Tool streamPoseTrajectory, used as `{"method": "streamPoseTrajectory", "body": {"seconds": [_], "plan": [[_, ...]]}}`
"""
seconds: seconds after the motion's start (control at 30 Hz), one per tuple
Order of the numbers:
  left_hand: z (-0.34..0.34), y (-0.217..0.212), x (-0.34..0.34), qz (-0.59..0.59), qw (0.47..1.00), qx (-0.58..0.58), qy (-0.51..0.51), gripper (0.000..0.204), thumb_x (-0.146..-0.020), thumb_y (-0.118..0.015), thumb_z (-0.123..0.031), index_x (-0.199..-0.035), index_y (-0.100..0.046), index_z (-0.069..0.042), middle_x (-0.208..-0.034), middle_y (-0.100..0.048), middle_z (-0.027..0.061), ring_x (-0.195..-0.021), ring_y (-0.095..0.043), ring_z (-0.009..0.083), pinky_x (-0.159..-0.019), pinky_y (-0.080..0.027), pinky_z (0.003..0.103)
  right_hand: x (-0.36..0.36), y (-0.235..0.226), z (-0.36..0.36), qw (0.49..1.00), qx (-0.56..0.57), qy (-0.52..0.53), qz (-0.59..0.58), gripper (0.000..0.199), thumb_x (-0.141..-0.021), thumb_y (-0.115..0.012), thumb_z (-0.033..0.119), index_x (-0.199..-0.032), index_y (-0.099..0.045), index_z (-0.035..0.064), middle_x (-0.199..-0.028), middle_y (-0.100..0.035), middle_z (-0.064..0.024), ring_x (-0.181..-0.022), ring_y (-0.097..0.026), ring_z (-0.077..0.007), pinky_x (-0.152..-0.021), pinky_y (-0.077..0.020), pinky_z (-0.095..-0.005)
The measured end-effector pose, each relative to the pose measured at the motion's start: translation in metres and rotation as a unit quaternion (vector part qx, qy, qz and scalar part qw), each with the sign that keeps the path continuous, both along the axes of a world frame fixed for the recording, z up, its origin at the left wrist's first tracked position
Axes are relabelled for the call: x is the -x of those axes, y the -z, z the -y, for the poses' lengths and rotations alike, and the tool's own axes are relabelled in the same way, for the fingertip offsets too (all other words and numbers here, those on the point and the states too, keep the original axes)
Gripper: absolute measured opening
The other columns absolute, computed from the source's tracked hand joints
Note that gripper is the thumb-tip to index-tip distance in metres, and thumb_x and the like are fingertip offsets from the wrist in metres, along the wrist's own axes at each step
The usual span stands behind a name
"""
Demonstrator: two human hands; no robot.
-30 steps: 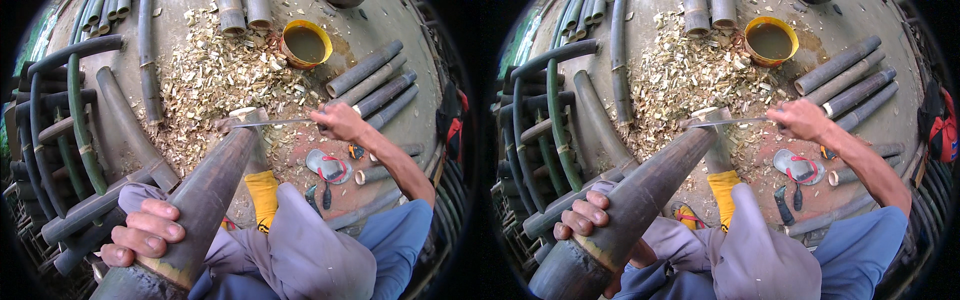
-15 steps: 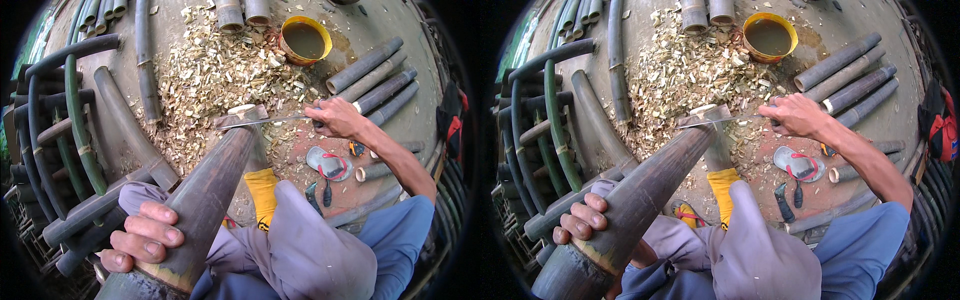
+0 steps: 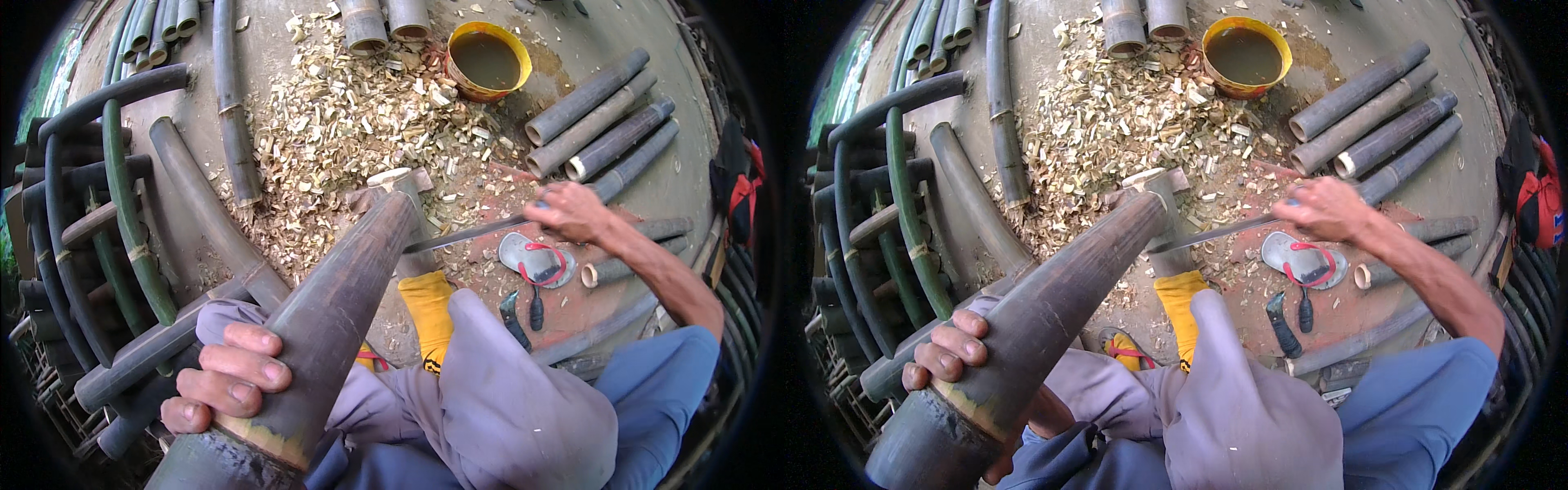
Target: The person measures a bamboo pole with a tape measure, cuts a notch using a machete, and refines the hole with a small curved knife.
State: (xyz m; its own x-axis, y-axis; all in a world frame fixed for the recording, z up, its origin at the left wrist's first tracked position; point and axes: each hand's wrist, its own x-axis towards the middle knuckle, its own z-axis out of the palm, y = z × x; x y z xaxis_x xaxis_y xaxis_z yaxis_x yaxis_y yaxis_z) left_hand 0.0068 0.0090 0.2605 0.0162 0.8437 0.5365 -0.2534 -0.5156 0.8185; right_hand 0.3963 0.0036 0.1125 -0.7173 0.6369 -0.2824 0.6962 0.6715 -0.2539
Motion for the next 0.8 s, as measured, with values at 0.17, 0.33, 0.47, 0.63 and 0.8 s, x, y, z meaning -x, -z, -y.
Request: {"method": "streamPoseTrajectory", "body": {"seconds": [0.17,0.33,0.47,0.63,0.8], "plan": [[-0.011,0.008,0.007,-0.029,0.999,-0.019,0.034,0.080,-0.068,-0.078,-0.039,-0.130,-0.038,-0.009,-0.097,-0.054,0.0072,-0.086,-0.058,0.0262,-0.079,-0.046,0.046,0.021,0.039,0.011,0.998,0.014,0.060,0.025,0.022,-0.079,-0.061,0.016,-0.097,-0.050,0.0154,-0.078,-0.057,-0.0103,-0.070,-0.062,-0.0251,-0.055,-0.0514,-0.0389],[-0.062,0.031,0.011,0.072,0.996,0.009,0.057,0.082,-0.058,-0.086,-0.033,-0.123,-0.045,-0.005,-0.096,-0.058,0.0064,-0.085,-0.058,0.0215,-0.078,-0.047,0.041,-0.037,0.014,0.053,0.985,0.009,0.164,0.046,0.036,-0.072,-0.069,0.016,-0.102,-0.050,0.0110,-0.084,-0.058,-0.0139,-0.075,-0.062,-0.0325,-0.060,-0.0500,-0.0425],[-0.084,0.148,-0.005,-0.070,0.983,0.160,-0.059,0.066,-0.062,-0.083,-0.026,-0.115,-0.050,-0.003,-0.093,-0.060,0.0066,-0.081,-0.060,0.0188,-0.075,-0.049,0.036,-0.039,0.017,0.118,0.906,0.015,0.423,-0.018,0.047,-0.070,-0.068,0.013,-0.112,-0.048,0.0088,-0.093,-0.060,-0.0159,-0.080,-0.062,-0.0328,-0.065,-0.0483,-0.0442],[-0.067,0.183,-0.017,-0.129,0.958,0.249,-0.055,0.047,-0.067,-0.079,-0.017,-0.105,-0.056,0.000,-0.090,-0.063,0.0068,-0.077,-0.061,0.0154,-0.072,-0.050,0.029,0.010,-0.009,0.105,0.793,0.017,0.588,-0.160,0.057,-0.070,-0.057,0.007,-0.124,-0.041,0.0053,-0.090,-0.056,-0.0167,-0.078,-0.057,-0.0295,-0.074,-0.0455,-0.0398],[-0.048,0.176,0.007,-0.175,0.882,0.436,-0.043,0.055,-0.062,-0.079,-0.019,-0.106,-0.054,0.004,-0.083,-0.063,0.0078,-0.068,-0.062,0.0171,-0.063,-0.054,0.028,0.006,-0.014,0.058,0.824,0.006,0.544,-0.155,0.060,-0.070,-0.059,0.003,-0.125,-0.035,0.0031,-0.101,-0.055,-0.0259,-0.093,-0.057,-0.0410,-0.081,-0.0443,-0.0449]]}}
